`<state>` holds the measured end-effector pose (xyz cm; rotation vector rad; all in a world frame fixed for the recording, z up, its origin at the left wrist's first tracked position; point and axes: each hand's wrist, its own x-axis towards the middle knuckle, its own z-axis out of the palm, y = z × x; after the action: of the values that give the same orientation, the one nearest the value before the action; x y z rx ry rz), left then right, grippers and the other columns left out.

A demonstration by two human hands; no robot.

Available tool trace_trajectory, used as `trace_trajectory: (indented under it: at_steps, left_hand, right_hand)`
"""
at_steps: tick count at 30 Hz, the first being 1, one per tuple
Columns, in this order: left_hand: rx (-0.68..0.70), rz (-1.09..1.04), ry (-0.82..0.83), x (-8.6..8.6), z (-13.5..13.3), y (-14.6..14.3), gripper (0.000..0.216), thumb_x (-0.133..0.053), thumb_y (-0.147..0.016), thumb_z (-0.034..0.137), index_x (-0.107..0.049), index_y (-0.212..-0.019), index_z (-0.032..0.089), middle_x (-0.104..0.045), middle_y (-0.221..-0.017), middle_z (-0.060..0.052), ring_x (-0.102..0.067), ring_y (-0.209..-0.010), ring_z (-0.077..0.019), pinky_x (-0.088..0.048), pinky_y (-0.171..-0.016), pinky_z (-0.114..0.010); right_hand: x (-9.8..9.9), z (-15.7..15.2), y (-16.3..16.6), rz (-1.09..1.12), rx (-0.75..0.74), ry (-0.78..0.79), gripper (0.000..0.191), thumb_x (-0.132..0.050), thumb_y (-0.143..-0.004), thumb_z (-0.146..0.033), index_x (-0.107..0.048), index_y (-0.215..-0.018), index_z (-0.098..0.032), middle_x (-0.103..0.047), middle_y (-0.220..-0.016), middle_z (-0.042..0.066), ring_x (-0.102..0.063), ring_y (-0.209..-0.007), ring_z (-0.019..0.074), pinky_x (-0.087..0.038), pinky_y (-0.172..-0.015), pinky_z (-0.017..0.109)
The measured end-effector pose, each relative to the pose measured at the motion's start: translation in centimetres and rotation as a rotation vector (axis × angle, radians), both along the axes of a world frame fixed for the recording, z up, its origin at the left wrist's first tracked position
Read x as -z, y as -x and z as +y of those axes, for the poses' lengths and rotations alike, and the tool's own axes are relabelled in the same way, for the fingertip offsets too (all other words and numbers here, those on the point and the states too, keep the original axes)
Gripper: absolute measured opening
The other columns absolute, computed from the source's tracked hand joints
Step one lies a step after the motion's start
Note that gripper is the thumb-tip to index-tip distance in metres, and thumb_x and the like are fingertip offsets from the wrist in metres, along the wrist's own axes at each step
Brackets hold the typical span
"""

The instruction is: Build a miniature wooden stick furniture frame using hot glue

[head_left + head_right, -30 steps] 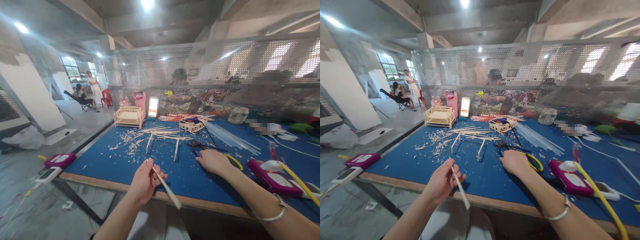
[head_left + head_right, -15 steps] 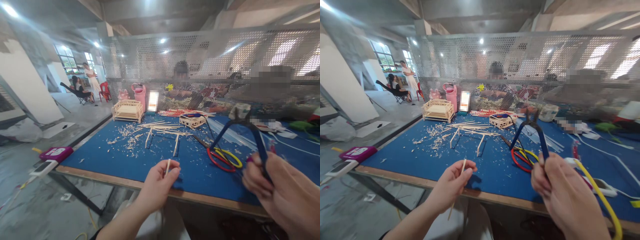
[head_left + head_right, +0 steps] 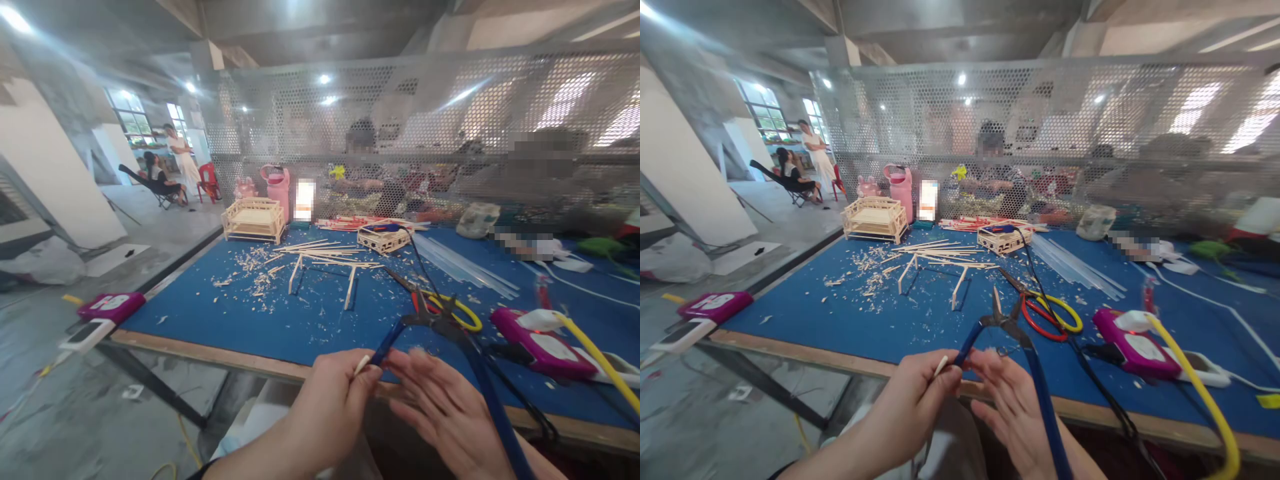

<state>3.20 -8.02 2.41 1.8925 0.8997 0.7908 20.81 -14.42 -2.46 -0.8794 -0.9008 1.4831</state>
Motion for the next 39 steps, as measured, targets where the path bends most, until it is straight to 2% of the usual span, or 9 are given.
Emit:
trace_trajectory:
  at_steps: [5, 14, 17, 20, 22, 25, 29, 34, 39]
  left_hand:
    - [-0.026, 0.053, 0.011, 0.0, 0.4, 0.2, 0.029, -0.038, -0.088, 0.023, -0.046, -0.061, 0.017, -0.050, -0.061, 0.002, -0.042, -0.060, -0.0119, -0.029, -0.057, -0.021]
    - [-0.049, 0.087, -0.004, 0.2, -0.1, 0.9, 0.029, -0.036, -0.089, 0.024, -0.045, -0.062, 0.017, -0.051, -0.062, 0.001, -0.043, -0.061, -0.0121, -0.029, -0.057, -0.022]
    - [-0.038, 0.035, 0.024, 0.1, -0.3, 0.7, 0.031, -0.037, -0.088, 0.025, -0.047, -0.060, 0.017, -0.053, -0.062, 0.000, -0.045, -0.062, -0.0129, -0.031, -0.058, -0.022]
    - [0.060, -0.022, 0.114, -0.1, -0.6, 0.2, 0.032, -0.042, -0.087, 0.026, -0.050, -0.057, 0.016, -0.053, -0.060, 0.000, -0.047, -0.061, -0.0129, -0.034, -0.059, -0.022]
    - [0.097, -0.046, 0.154, -0.3, -0.6, 0.1, 0.027, -0.047, -0.084, 0.026, -0.055, -0.061, 0.015, -0.055, -0.062, 0.000, -0.048, -0.063, -0.0129, -0.036, -0.061, -0.022]
    - [0.049, -0.122, 0.163, -0.7, 0.0, 0.5, 0.022, -0.048, -0.084, 0.027, -0.065, -0.085, 0.014, -0.063, -0.082, -0.003, -0.050, -0.072, -0.0143, -0.039, -0.067, -0.023]
    - [-0.101, -0.178, 0.246, -1.4, 1.9, 1.5, 0.037, -0.039, -0.087, 0.033, -0.064, -0.106, 0.014, -0.064, -0.094, -0.007, -0.043, -0.058, -0.0107, -0.036, -0.054, -0.023]
    - [-0.049, -0.186, 0.236, -1.5, 3.6, 1.3, 0.035, -0.045, -0.086, 0.040, -0.065, -0.080, 0.012, -0.053, -0.068, -0.001, -0.036, -0.050, -0.0074, -0.029, -0.047, -0.021]
    - [-0.107, -0.205, 0.193, -1.1, 4.0, 0.7, 0.028, -0.048, -0.084, 0.035, -0.062, -0.075, 0.013, -0.052, -0.063, 0.001, -0.040, -0.051, -0.0080, -0.031, -0.049, -0.020]
  right_hand:
    - [0.3, 3.3, 1.1, 0.060, -0.016, 0.162, 0.059, -0.055, -0.077, -0.046, -0.043, -0.134, -0.034, -0.049, -0.138, 0.007, -0.040, -0.129, 0.0257, -0.033, -0.101, 0.052]
    - [-1.0, 3.9, 1.4, 0.076, -0.098, 0.239, 0.054, -0.055, -0.075, -0.047, -0.053, -0.126, -0.029, -0.048, -0.138, 0.007, -0.039, -0.130, 0.0233, -0.029, -0.106, 0.046]
    - [-1.4, 3.4, 2.1, 0.083, -0.076, 0.193, 0.064, -0.062, -0.068, -0.047, -0.051, -0.128, -0.029, -0.048, -0.138, 0.008, -0.040, -0.129, 0.0256, -0.032, -0.104, 0.046]
    - [-1.9, 2.5, 3.0, 0.037, -0.059, 0.036, 0.084, -0.070, -0.059, -0.032, -0.040, -0.137, -0.032, -0.046, -0.140, 0.008, -0.042, -0.128, 0.0277, -0.033, -0.104, 0.046]
    - [-2.2, 2.0, 3.1, -0.041, -0.029, -0.063, 0.086, -0.068, -0.061, -0.023, -0.035, -0.139, -0.033, -0.041, -0.143, 0.006, -0.039, -0.130, 0.0266, -0.030, -0.106, 0.045]
    - [-3.1, 2.3, 1.9, -0.228, 0.052, -0.126, 0.077, -0.063, -0.066, -0.021, -0.038, -0.137, -0.034, -0.036, -0.147, 0.004, -0.035, -0.133, 0.0255, -0.029, -0.107, 0.045]
    - [-5.3, 3.4, -1.0, -0.613, 0.028, -0.104, 0.075, -0.059, -0.060, -0.017, -0.047, -0.133, -0.027, -0.046, -0.140, 0.006, -0.041, -0.128, 0.0307, -0.030, -0.106, 0.049]
    - [-7.1, 3.8, -2.3, -1.027, -0.016, -0.135, 0.083, -0.055, -0.055, -0.011, -0.046, -0.136, -0.027, -0.043, -0.142, 0.002, -0.037, -0.131, 0.0316, -0.018, -0.110, 0.050]
    - [-6.3, 3.4, -2.3, -1.053, -0.091, -0.186, 0.080, -0.054, -0.057, -0.008, -0.048, -0.134, -0.028, -0.042, -0.141, 0.001, -0.035, -0.132, 0.0303, -0.023, -0.108, 0.048]
